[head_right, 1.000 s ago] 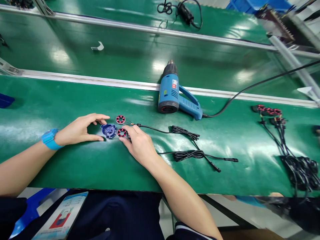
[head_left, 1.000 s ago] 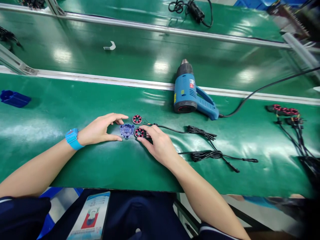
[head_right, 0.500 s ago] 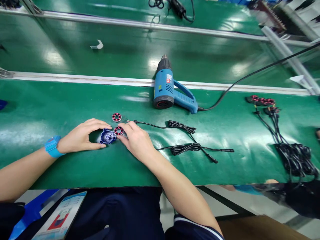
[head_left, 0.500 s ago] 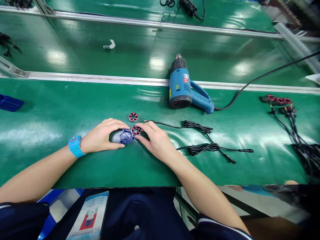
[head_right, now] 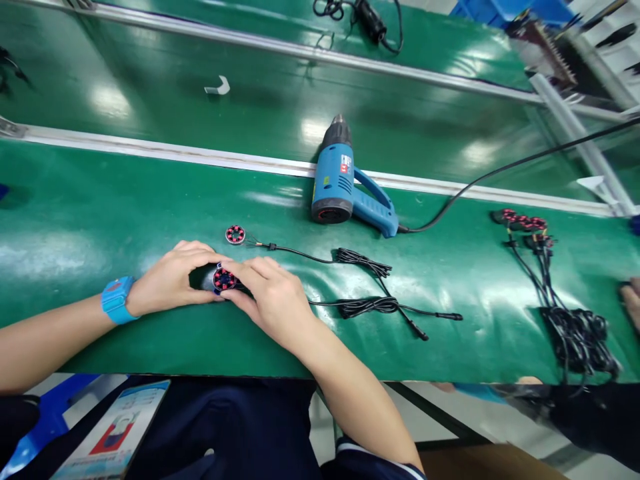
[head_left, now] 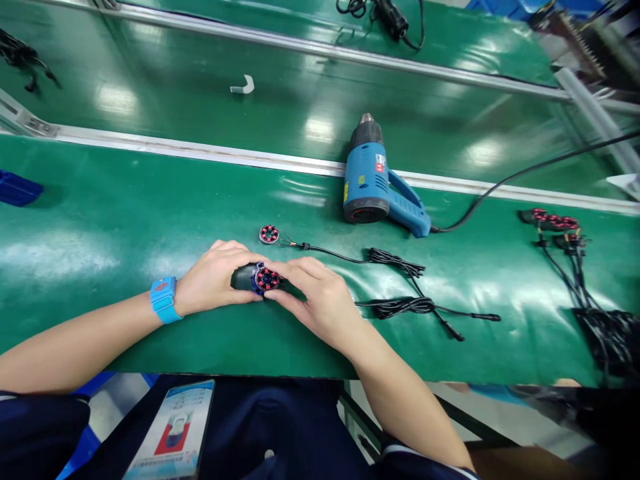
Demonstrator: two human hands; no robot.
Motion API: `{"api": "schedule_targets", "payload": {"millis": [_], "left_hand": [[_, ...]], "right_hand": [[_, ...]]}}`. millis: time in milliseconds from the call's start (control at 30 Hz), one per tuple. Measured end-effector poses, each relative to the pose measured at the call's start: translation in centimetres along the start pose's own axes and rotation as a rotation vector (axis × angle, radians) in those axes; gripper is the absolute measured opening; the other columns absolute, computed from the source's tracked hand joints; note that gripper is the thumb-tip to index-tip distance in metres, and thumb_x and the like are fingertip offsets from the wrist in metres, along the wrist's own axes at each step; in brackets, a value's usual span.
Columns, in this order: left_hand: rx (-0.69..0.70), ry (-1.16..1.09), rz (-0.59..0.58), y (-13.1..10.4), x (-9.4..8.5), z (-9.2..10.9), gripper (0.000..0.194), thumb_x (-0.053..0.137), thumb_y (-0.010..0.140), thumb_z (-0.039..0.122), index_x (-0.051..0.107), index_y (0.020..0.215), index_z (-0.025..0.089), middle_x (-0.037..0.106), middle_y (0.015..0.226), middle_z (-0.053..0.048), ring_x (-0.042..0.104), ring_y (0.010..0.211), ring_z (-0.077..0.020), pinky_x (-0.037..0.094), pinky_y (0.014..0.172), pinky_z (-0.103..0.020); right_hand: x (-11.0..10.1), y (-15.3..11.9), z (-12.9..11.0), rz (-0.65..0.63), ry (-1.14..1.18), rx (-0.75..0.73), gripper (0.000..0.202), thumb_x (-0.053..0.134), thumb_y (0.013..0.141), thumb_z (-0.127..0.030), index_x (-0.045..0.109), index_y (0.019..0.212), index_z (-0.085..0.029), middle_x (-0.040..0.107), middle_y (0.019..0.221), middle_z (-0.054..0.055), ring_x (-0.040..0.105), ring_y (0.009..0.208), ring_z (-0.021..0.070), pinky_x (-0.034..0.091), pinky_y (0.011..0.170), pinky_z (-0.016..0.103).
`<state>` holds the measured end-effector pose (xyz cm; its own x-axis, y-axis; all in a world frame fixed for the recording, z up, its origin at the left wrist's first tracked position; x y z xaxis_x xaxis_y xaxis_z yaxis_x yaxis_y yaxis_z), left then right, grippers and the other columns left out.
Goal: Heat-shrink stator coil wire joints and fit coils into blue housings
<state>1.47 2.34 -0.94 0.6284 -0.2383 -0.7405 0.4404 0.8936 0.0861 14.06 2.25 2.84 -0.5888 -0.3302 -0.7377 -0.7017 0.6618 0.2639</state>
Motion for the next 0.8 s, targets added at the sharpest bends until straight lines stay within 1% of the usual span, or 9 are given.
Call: {"api": "schedule_targets", "payload": {"millis": [133, 233, 300, 333, 400, 500, 567, 667, 800], "left_hand": [[0.005, 0.013, -0.026, -0.1, 0.4, 0.1, 0.053, 0.083, 0.079, 0.045, 0.062, 0.124, 0.026, 0.071, 0.112, -0.003, 0.063, 0.108, -0.0262, 0.044, 0.09, -0.04], [0.051, 0.01, -0.008, -0.2, 0.5, 0.4, 0.059, 0.078, 0.083, 0.054, 0.057, 0.13, 0.024, 0.068, 0.121, -0.007, 0.063, 0.113, -0.0272, 0.046, 0.095, -0.042], [0.109, -0.011, 0.017, -0.4, 0.4, 0.8, 0.064, 0.074, 0.086, 0.057, 0.051, 0.135, 0.021, 0.066, 0.128, -0.009, 0.062, 0.117, -0.0261, 0.046, 0.099, -0.041], [0.139, -0.024, 0.026, -0.5, 0.4, 1.1, 0.063, 0.072, 0.088, 0.056, 0.05, 0.136, 0.021, 0.065, 0.129, -0.009, 0.062, 0.118, -0.0247, 0.047, 0.1, -0.039], [0.185, -0.04, 0.051, -0.6, 0.4, 1.5, 0.052, 0.069, 0.093, 0.051, 0.051, 0.131, 0.022, 0.066, 0.129, -0.007, 0.062, 0.117, -0.0217, 0.048, 0.1, -0.036], [0.208, -0.03, 0.085, -0.8, 0.2, 1.8, 0.041, 0.068, 0.095, 0.045, 0.053, 0.125, 0.021, 0.067, 0.128, -0.006, 0.064, 0.116, -0.0204, 0.049, 0.1, -0.035], [0.204, -0.016, 0.089, -0.9, 0.2, 1.8, 0.041, 0.068, 0.094, 0.044, 0.053, 0.125, 0.021, 0.067, 0.128, -0.007, 0.064, 0.115, -0.0206, 0.049, 0.1, -0.035], [0.207, 0.008, 0.072, -0.9, 0.3, 1.9, 0.04, 0.068, 0.095, 0.043, 0.055, 0.125, 0.021, 0.066, 0.13, -0.007, 0.063, 0.116, -0.0207, 0.05, 0.1, -0.035], [0.25, 0.066, 0.102, -1.0, 0.0, 2.2, 0.04, 0.07, 0.094, 0.042, 0.056, 0.125, 0.022, 0.066, 0.13, -0.007, 0.064, 0.113, -0.0209, 0.051, 0.098, -0.035]], "right_hand": [[0.3, 0.0, 0.1, -0.112, -0.122, 0.044, 0.035, 0.07, 0.097, -0.032, 0.063, 0.13, -0.021, 0.064, 0.121, 0.009, 0.061, 0.105, 0.0262, 0.058, 0.091, 0.044], [0.1, -0.3, 0.6, -0.197, -0.153, 0.071, 0.064, 0.078, 0.091, -0.033, 0.048, 0.147, -0.022, 0.052, 0.142, 0.011, 0.055, 0.124, 0.0314, 0.053, 0.103, 0.05], [-0.3, -0.8, 1.5, -0.249, -0.13, 0.111, 0.077, 0.081, 0.089, -0.031, 0.037, 0.153, -0.022, 0.051, 0.144, 0.012, 0.055, 0.125, 0.0305, 0.052, 0.103, 0.048], [-0.6, -1.1, 2.0, -0.264, -0.102, 0.145, 0.075, 0.08, 0.09, -0.029, 0.038, 0.151, -0.022, 0.057, 0.137, 0.011, 0.06, 0.118, 0.028, 0.054, 0.098, 0.044], [-1.4, -1.7, 3.0, -0.277, -0.023, 0.22, 0.052, 0.076, 0.093, -0.022, 0.05, 0.137, -0.021, 0.068, 0.111, 0.004, 0.067, 0.094, 0.0208, 0.055, 0.081, 0.033], [-2.5, -1.9, 2.8, -0.222, 0.133, 0.251, 0.012, 0.068, 0.098, -0.019, 0.062, 0.108, -0.021, 0.064, 0.082, -0.004, 0.06, 0.068, 0.0127, 0.046, 0.063, 0.025], [-2.9, -1.6, 1.8, -0.173, 0.233, 0.208, 0.005, 0.067, 0.1, -0.024, 0.064, 0.102, -0.021, 0.062, 0.08, -0.004, 0.057, 0.066, 0.0108, 0.044, 0.062, 0.023], [-2.6, -1.3, 0.7, -0.173, 0.261, 0.145, 0.01, 0.07, 0.099, -0.027, 0.067, 0.106, -0.021, 0.064, 0.084, -0.004, 0.056, 0.068, 0.0099, 0.043, 0.065, 0.021], [-3.9, -1.3, 2.1, -0.077, 0.106, 0.201, 0.007, 0.069, 0.099, -0.022, 0.067, 0.105, -0.02, 0.068, 0.091, -0.003, 0.055, 0.066, 0.0088, 0.041, 0.064, 0.021]]}}
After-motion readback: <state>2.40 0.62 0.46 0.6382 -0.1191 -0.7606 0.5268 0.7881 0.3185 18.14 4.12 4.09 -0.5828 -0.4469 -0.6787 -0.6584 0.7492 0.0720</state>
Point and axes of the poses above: each hand's wrist, its own y-axis towards the middle knuckle, its own x-axis out of the palm, z = x × y, the point moved 10 cm from there along y, towards the middle knuckle
